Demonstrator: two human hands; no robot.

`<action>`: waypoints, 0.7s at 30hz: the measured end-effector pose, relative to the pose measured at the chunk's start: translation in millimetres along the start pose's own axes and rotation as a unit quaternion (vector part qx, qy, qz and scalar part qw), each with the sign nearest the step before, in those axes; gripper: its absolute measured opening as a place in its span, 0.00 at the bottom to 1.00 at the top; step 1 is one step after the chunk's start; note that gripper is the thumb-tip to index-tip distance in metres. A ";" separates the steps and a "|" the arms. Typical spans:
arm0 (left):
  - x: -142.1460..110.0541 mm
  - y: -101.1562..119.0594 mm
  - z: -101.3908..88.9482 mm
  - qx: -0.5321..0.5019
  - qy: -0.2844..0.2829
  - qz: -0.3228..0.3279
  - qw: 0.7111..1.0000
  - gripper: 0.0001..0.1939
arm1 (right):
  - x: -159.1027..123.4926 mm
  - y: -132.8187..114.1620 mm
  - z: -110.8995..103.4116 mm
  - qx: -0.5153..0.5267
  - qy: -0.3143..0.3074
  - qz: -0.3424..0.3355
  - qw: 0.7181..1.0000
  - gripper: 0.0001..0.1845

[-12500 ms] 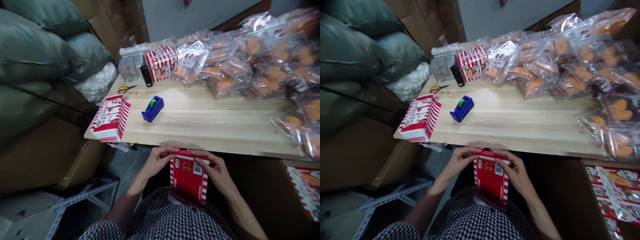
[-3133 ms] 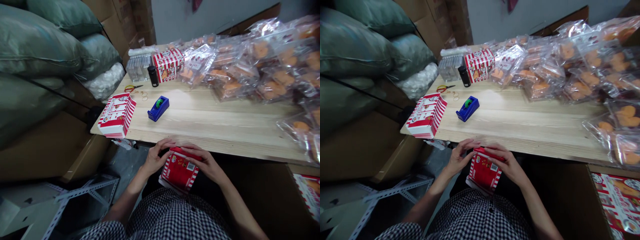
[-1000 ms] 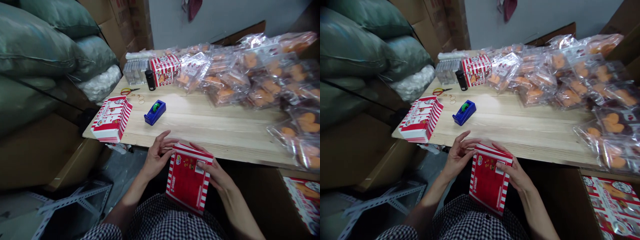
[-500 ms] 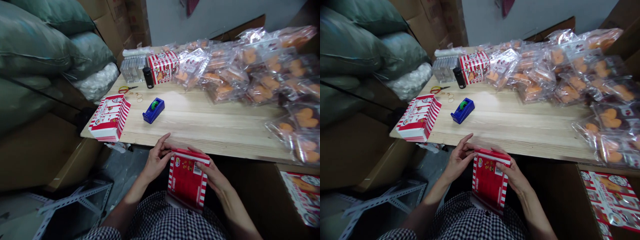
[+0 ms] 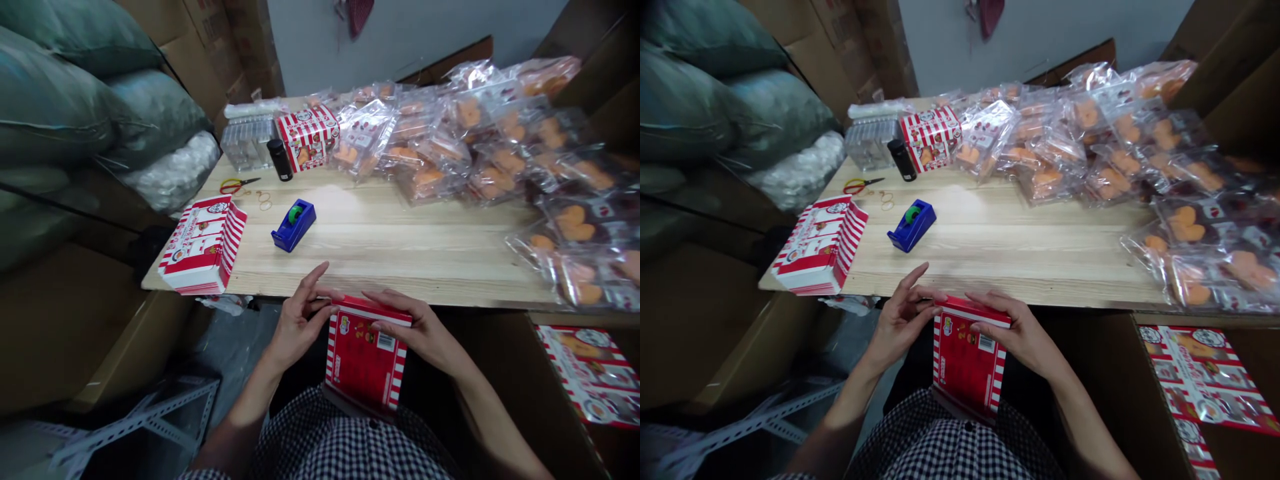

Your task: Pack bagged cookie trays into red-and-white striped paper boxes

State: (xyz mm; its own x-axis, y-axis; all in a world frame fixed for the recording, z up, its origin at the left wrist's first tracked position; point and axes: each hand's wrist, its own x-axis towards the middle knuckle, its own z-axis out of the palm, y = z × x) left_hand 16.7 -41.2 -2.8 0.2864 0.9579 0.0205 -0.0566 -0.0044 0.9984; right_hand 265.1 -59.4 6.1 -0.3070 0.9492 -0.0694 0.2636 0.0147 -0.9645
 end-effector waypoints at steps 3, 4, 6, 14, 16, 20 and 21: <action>-2.6 3.2 1.7 0.001 -0.006 0.000 1.000 0.36 | -2.2 -1.4 -0.9 0.006 -0.020 0.004 1.000 0.20; -3.1 3.8 2.5 -0.001 -0.008 0.000 1.000 0.35 | -2.3 -1.9 -1.5 0.011 -0.027 0.003 1.000 0.19; -3.3 3.8 3.7 -0.008 -0.011 0.000 1.000 0.35 | -1.4 -2.2 -2.4 0.015 -0.031 -0.002 0.999 0.18; 4.0 -12.5 1.9 -0.055 -0.004 -0.025 0.998 0.36 | 4.4 5.8 7.2 0.045 0.006 0.005 0.999 0.15; 5.6 -15.2 1.7 -0.048 -0.002 -0.016 0.999 0.38 | 3.8 8.2 10.0 0.045 0.004 0.005 0.999 0.15; 5.9 -14.1 2.2 -0.042 -0.021 -0.013 0.999 0.40 | 1.8 12.0 11.5 0.054 0.009 0.003 0.999 0.15; 5.5 -12.5 2.8 -0.040 -0.021 -0.011 0.999 0.40 | 1.7 12.3 11.4 0.057 0.017 0.004 0.998 0.15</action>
State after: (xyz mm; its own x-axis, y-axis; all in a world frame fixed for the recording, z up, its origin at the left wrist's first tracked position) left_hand 21.6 -36.7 -15.0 0.3290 0.9443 0.0024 -0.1247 0.0409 0.9913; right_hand 257.5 -61.2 -8.8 -0.2727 0.9596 -0.0700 0.1594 -0.0267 -0.9869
